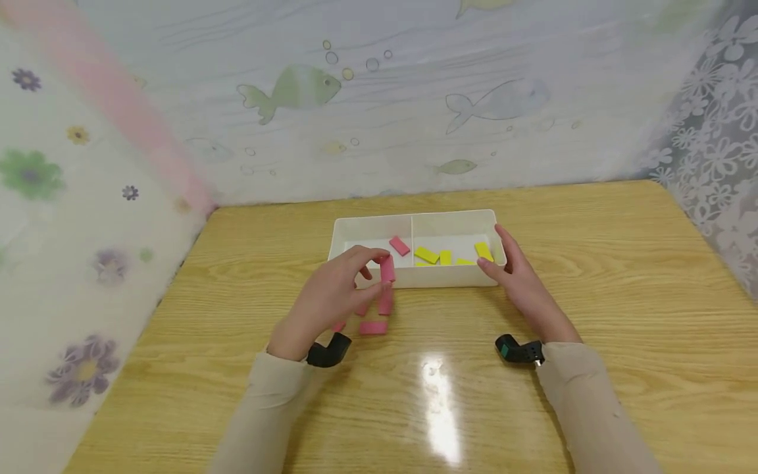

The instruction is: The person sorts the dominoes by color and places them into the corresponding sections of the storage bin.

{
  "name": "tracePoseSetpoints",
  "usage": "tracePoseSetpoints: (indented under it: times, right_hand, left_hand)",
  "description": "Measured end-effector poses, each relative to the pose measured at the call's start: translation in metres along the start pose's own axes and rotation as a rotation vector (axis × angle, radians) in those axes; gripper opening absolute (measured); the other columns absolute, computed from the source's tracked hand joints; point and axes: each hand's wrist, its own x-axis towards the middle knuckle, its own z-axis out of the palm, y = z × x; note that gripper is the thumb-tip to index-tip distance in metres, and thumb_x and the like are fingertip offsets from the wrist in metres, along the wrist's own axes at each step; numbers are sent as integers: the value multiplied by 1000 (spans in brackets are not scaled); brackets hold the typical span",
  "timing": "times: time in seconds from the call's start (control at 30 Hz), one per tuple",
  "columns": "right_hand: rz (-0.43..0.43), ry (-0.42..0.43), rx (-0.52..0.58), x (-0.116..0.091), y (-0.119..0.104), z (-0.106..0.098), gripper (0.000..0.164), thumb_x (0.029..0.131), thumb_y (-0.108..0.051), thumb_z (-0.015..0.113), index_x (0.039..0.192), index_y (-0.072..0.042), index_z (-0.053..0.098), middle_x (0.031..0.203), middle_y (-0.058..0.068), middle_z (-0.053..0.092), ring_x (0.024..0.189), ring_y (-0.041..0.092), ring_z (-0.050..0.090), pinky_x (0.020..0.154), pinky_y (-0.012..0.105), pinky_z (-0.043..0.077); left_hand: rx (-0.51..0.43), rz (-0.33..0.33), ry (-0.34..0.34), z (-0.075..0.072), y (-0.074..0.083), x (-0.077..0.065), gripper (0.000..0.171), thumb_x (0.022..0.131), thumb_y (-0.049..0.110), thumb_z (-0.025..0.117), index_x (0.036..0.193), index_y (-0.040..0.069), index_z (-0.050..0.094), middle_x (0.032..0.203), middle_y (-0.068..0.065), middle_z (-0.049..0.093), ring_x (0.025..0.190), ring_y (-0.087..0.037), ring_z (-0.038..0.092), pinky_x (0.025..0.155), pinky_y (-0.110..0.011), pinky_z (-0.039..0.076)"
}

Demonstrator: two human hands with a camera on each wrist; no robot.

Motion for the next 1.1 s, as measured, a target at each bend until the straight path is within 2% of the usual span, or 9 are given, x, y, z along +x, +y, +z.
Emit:
tracePoseSetpoints:
  times: [0.13, 0.3, 0.43, 0.6, 0.7, 0.87, 1.1]
  right_hand:
    - [1, -2, 7, 1, 2, 3, 71, 91, -33, 49, 141, -40, -2, 146, -6, -17, 132, 29, -12, 100, 59, 8]
    - [5, -11, 4, 1, 1, 3, 71, 91, -34, 49, 141, -41, -2, 146, -6, -17, 132, 29, -12, 101, 58, 8]
    - [4, -3, 9, 0, 0, 2, 71, 91, -34, 49, 140, -42, -1, 146, -6, -18, 132, 29, -12, 101, 58, 7]
    - [-6, -5, 13, 1, 0, 3, 70, 91, -33, 49, 140, -41, -1, 146, -6, -18, 132, 31, -11, 100, 59, 8]
    - [-3, -4, 11, 1, 0, 2, 70, 91, -33, 49, 140, -42, -1, 146, -6, -18, 132, 31, -11, 100, 59, 8]
    - [7, -4, 7, 1, 1, 1, 70, 91, -34, 48, 139, -44, -1, 146, -6, -18, 132, 34, -6, 100, 59, 9]
    - [3, -6, 21, 1, 2, 1, 70, 91, -33, 49, 139, -44, -1, 145, -7, -19, 131, 30, -13, 100, 59, 6]
  left_hand:
    - [-61, -69, -19, -2, -3, 7, 32, 83, 40, 58, 113, 27, 54, 107, 15, 52, 82, -1, 52, 62, -20, 42]
    - [-117, -90, -14, -2, -4, 16, 33, 84, 40, 57, 115, 27, 54, 111, 16, 50, 85, -3, 53, 67, -21, 43]
    - [-188, -99, 14, 0, -6, 23, 36, 85, 43, 55, 116, 25, 53, 112, 16, 50, 84, -2, 53, 69, -21, 43]
    - [-276, -179, 59, 5, -13, 27, 38, 83, 46, 56, 116, 27, 52, 110, 18, 52, 81, -1, 52, 67, -23, 44]
    - [-278, -207, 54, 10, -18, 29, 38, 84, 42, 58, 117, 27, 51, 111, 16, 52, 81, -2, 52, 66, -24, 44]
    - [-260, -217, 52, 19, -25, 32, 38, 84, 39, 58, 118, 25, 50, 112, 13, 53, 85, -4, 53, 70, -25, 44]
    - [-272, -213, 52, 29, -30, 35, 35, 84, 40, 57, 115, 24, 51, 110, 14, 53, 88, -10, 55, 71, -25, 44]
